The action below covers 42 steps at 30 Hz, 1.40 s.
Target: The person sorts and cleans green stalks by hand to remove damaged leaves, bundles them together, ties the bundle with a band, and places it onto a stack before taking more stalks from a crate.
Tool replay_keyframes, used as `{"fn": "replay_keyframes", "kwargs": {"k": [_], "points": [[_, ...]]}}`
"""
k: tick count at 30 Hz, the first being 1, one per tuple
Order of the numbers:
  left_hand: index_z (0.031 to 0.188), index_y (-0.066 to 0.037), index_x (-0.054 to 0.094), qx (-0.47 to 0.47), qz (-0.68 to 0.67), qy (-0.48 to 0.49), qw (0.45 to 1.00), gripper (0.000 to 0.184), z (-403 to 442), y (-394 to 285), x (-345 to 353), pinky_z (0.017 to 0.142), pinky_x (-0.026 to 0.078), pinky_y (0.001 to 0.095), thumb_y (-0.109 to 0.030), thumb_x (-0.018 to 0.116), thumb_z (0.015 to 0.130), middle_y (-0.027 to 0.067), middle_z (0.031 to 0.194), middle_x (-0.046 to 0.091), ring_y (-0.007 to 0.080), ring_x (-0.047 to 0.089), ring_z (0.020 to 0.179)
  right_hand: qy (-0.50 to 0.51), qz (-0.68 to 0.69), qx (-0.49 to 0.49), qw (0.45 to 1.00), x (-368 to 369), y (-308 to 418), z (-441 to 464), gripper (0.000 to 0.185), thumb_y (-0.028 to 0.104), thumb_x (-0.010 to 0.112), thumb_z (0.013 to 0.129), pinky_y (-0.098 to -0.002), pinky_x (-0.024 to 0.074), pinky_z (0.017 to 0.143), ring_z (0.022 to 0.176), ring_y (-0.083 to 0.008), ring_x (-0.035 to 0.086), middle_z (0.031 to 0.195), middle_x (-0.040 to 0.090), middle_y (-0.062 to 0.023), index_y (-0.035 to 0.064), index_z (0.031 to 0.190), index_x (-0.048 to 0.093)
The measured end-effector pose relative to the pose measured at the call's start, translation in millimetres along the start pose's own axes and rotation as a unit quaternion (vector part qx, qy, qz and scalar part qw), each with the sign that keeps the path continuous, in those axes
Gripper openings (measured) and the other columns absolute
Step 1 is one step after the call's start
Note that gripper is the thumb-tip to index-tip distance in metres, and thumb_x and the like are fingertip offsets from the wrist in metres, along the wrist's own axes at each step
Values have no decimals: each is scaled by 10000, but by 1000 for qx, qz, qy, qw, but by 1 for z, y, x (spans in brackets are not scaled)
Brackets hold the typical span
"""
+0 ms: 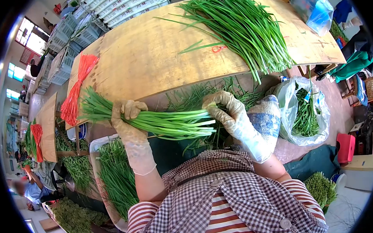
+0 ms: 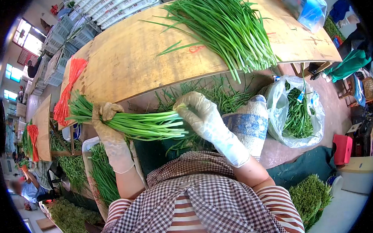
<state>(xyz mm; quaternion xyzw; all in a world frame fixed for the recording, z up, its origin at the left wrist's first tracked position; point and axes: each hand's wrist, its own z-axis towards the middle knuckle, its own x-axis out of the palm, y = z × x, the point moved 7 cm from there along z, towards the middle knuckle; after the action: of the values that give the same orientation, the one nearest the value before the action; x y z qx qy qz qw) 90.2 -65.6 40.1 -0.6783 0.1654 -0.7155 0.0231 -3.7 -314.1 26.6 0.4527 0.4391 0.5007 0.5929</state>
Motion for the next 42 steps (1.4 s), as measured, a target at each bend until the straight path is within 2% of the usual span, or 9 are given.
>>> {"fn": "replay_keyframes", "kwargs": {"k": [3, 6, 9, 16, 26, 31, 34, 36, 42], "points": [[689, -113, 438, 15, 30, -9, 999, 277, -1, 7, -2, 796, 461, 369, -194, 623, 878, -6, 607, 369, 151, 424, 576, 4, 264, 64, 962, 3, -5, -2, 110, 119, 633, 868, -310, 506, 815, 867, -169, 634, 919, 663, -77, 47, 948, 656], [717, -112, 434, 37, 57, -3, 998, 271, -3, 11, 2, 821, 468, 380, -207, 622, 887, -10, 645, 396, 152, 448, 631, 22, 562, 9, 827, -7, 11, 7, 142, 217, 665, 858, -418, 423, 979, 887, -244, 641, 886, 681, -80, 75, 855, 664], [729, -114, 431, 51, 56, 1, 997, 269, -4, 6, 0, 848, 465, 384, -216, 611, 900, -16, 653, 402, 152, 470, 663, -82, 225, 14, 971, -56, -10, 5, 171, 158, 690, 836, -350, 443, 964, 982, -201, 620, 956, 689, -84, 46, 964, 682], [716, -118, 437, 47, 98, -20, 994, 280, -6, 15, 3, 880, 450, 400, -238, 604, 906, -17, 662, 441, 176, 520, 711, -1, 179, 198, 964, -11, 1, -2, 322, 38, 697, 816, -229, 513, 789, 857, -113, 643, 926, 703, -80, 18, 1134, 648], [720, -120, 445, 20, 84, 23, 996, 285, -6, 21, 2, 883, 450, 398, -266, 604, 906, -19, 647, 454, 177, 552, 740, 31, 235, 196, 952, 14, -11, 3, 340, 17, 686, 818, -231, 507, 802, 858, -102, 629, 986, 695, -89, -11, 1151, 625], [708, -110, 434, 41, 83, -3, 996, 289, -4, 19, -2, 875, 451, 389, -237, 585, 920, -19, 628, 426, 162, 526, 668, 34, -18, 124, 992, 13, -19, -1, 199, 113, 661, 855, -278, 513, 781, 854, -114, 624, 932, 698, -93, -16, 1006, 645], [690, -117, 415, 10, 24, 54, 998, 295, 0, 18, -2, 859, 450, 367, -203, 556, 934, -19, 611, 397, 141, 468, 597, 29, -24, 63, 997, 11, -9, -5, 187, 70, 626, 867, -285, 516, 778, 843, -137, 626, 943, 680, -69, 0, 1041, 617], [681, -120, 397, -25, -39, 112, 993, 300, -1, 17, 6, 851, 447, 355, -180, 538, 940, -20, 600, 378, 132, 436, 572, 88, 175, 98, 976, 14, 5, -9, 209, 17, 594, 878, -289, 481, 868, 974, -177, 597, 1039, 629, -58, 28, 1087, 594], [682, -112, 394, -41, -133, 205, 969, 300, -5, -3, 28, 841, 438, 332, -185, 494, 955, -17, 588, 375, 137, 419, 548, 40, 265, -91, 959, -38, 23, -12, 147, 173, 640, 878, -341, 469, 889, 962, -212, 594, 986, 626, -90, 35, 930, 632]]}}
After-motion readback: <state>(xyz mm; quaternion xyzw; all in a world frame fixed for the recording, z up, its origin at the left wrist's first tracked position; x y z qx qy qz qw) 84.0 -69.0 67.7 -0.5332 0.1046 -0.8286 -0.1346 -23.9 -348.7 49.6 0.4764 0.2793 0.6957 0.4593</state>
